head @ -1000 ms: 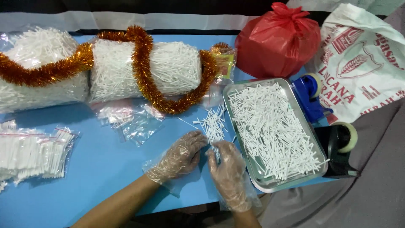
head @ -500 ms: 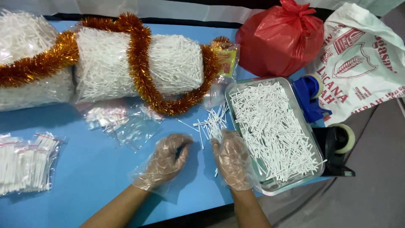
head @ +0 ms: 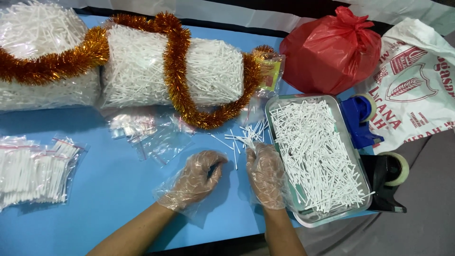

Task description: The person picks up cotton swabs from a metal tray and arranges them into small plastic bags while wearing gloves.

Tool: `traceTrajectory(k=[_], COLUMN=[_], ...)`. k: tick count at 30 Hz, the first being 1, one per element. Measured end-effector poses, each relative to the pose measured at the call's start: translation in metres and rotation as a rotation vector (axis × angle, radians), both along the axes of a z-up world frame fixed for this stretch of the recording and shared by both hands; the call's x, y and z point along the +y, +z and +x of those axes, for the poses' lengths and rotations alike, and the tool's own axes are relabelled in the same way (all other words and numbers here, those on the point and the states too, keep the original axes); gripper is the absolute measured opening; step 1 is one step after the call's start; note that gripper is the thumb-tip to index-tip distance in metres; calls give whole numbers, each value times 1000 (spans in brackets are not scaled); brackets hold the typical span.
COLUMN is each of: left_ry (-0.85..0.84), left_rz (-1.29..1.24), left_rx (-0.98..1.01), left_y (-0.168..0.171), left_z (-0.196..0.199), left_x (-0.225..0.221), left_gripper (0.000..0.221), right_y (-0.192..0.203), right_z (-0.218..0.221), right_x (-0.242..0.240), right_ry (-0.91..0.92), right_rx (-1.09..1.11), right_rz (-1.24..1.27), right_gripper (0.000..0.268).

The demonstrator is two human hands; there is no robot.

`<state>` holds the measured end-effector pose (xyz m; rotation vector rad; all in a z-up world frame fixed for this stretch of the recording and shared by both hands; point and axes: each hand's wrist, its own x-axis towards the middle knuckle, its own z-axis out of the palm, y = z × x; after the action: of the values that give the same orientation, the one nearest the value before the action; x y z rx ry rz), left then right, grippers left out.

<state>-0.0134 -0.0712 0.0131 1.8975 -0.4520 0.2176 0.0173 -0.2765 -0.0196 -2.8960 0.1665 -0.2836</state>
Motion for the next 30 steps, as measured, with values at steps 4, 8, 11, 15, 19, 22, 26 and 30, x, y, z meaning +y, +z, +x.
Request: traceTrajectory(k=[4, 8, 11, 15, 19, 22, 26, 30], left_ry=[-3, -24, 25, 100, 63, 36, 2, -6], left_rz=[-30, -42, -78, -78, -25, -39, -142, -221], left_rx=[18, 36, 52, 8, 69, 114, 206, 285], left_y=[-1, -3, -6, 8, 32, 21, 19, 11], left_z=[0, 2, 4, 2, 3, 12, 11, 12], left_x=[0, 2, -1, -4, -18, -37, -59, -66], left_gripper=[17, 18, 19, 26, 48, 50, 40, 40], right_y=[9, 22, 48, 56, 55, 53, 48, 56], right_z=[-6, -12, -18, -17, -20, -20, -23, -24], right_x=[1, -1, 7, 10, 12, 13, 9, 16], right_ry=[48, 174, 272, 354, 428, 470, 465, 457], right_rx=[-99, -218, -248, -321, -353, -362, -357, -350], right_rz=[-3, 188, 436, 560, 554, 543, 499, 535], right_gripper=[18, 9, 10, 10, 10, 10, 7, 8])
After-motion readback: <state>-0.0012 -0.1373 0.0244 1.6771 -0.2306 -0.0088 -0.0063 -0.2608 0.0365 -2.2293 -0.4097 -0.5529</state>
